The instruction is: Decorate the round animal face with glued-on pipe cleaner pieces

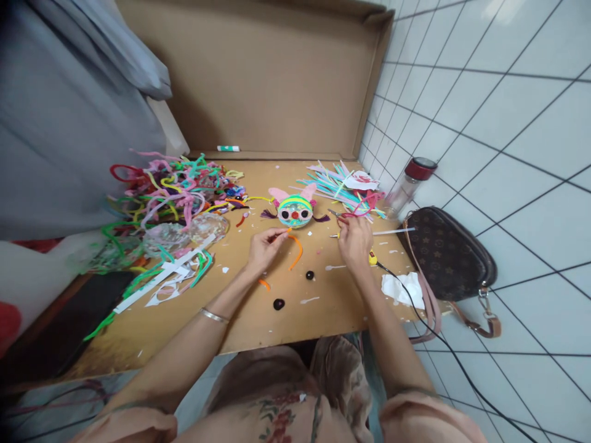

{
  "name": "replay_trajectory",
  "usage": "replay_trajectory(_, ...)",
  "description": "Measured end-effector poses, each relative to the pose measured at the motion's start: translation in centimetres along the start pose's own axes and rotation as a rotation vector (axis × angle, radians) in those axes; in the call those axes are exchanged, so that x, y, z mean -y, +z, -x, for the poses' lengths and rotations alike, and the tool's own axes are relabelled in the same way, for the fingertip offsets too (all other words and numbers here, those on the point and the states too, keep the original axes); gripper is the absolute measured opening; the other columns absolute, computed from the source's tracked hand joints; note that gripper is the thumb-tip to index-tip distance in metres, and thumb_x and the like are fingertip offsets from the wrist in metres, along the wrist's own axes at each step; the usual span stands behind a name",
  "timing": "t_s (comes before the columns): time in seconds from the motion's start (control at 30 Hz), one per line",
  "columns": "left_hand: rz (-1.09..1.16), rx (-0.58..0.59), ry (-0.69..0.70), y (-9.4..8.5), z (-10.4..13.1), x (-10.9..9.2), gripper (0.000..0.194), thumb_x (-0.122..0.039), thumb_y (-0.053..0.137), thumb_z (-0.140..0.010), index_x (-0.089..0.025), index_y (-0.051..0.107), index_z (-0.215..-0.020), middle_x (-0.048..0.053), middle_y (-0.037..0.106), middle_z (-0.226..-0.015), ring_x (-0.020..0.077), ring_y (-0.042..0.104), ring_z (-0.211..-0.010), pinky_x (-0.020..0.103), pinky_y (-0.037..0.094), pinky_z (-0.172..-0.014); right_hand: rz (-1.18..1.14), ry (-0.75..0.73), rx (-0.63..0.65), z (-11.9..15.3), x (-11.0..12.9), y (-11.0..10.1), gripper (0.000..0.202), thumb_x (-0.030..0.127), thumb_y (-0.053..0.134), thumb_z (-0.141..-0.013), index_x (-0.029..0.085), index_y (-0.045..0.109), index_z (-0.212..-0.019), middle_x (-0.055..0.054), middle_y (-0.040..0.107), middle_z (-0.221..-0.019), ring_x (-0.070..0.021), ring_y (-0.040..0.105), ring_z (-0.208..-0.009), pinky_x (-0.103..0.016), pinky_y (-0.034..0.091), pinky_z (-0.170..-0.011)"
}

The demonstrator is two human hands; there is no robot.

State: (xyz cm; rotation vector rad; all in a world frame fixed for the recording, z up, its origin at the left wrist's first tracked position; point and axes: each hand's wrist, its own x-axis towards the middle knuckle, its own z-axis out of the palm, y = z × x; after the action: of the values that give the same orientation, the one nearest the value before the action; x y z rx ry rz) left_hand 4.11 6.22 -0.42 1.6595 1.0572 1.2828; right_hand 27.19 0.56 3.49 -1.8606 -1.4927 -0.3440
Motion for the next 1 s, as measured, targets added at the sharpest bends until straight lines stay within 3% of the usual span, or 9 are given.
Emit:
replay_trajectory(0.13, 0.000, -0.006, -0.001, -0.3, -0.2, -0.2, 0.017, -0.029, 0.068, -0.081, -0.019, 0.080, -0.089, 0.006, 0.079, -0.090, 0.0173, 0.070, -0.076, 0.028, 0.054, -0.074, 0.139, 0.127, 0.083, -1.1, 0.3, -0.7, 0.031, 0.023, 0.045, -0.089, 0.013, 0.071, -0.101, -0.019, 0.066, -0.102, -0.0310, 0.059, -0.097, -0.044, 0.045, -0.088)
replay_trajectory(0.37, 0.024, -0.021, -0.007, -0.4, -0.2, -0.5, 0.016, -0.029, 0.069, -0.081, -0.019, 0.080, -0.089, 0.006, 0.079, -0.090, 0.0176, 0.070, -0.080, 0.028, 0.053, -0.076, 0.469, 0.325, 0.238, 1.7, -0.6, -0.5, 0.045, 0.037, 0.058, -0.085, 0.000, 0.067, -0.108, -0.034, 0.065, -0.104, -0.0434, 0.065, -0.097, -0.054, 0.047, -0.081)
replay_trajectory(0.6, 0.111, -0.058, -0.101, -0.4, -0.4, -0.5, 0.020, -0.031, 0.069, -0.080, -0.018, 0.080, -0.091, 0.005, 0.079, -0.090, 0.0165, 0.067, -0.077, 0.028, 0.051, -0.075, 0.441, 0.477, 0.300, 1.9, -2.2, -0.1, 0.051, 0.043, 0.061, -0.082, 0.002, 0.066, -0.112, -0.029, 0.066, -0.112, -0.0397, 0.064, -0.107, -0.046, 0.049, -0.084)
replay_trajectory(0.7, 0.207, -0.091, -0.176, -0.4, -0.7, -0.6, 0.022, -0.031, 0.070, -0.077, -0.016, 0.079, -0.092, 0.005, 0.077, -0.084, 0.0145, 0.064, -0.071, 0.027, 0.050, -0.071, 0.333, 0.503, 0.241, 1.9, -2.5, -0.3, 0.052, 0.045, 0.061, -0.079, 0.004, 0.066, -0.112, -0.026, 0.067, -0.111, -0.0370, 0.064, -0.106, -0.043, 0.048, -0.086)
replay_trajectory(0.83, 0.363, -0.097, -0.270, -0.4, -0.9, -1.0, 0.028, -0.035, 0.076, -0.072, -0.015, 0.078, -0.092, 0.000, 0.071, -0.068, 0.0084, 0.052, -0.054, 0.023, 0.044, -0.058, 0.129, 0.538, 0.043, 1.2, -2.0, -1.0, 0.055, 0.050, 0.065, -0.072, 0.008, 0.064, -0.108, -0.021, 0.069, -0.100, -0.0359, 0.064, -0.095, -0.044, 0.048, -0.083)
replay_trajectory(1.0, 0.526, -0.115, -0.339, -0.5, -1.2, -1.4, 0.040, -0.041, 0.082, -0.063, -0.013, 0.075, -0.091, -0.001, 0.067, -0.064, 0.0042, 0.044, -0.044, 0.020, 0.034, -0.046, -0.167, 0.500, -0.163, -1.4, 2.1, -1.4, 0.061, 0.056, 0.072, -0.066, 0.010, 0.062, -0.105, -0.016, 0.068, -0.095, -0.0316, 0.063, -0.086, -0.045, 0.050, -0.079)
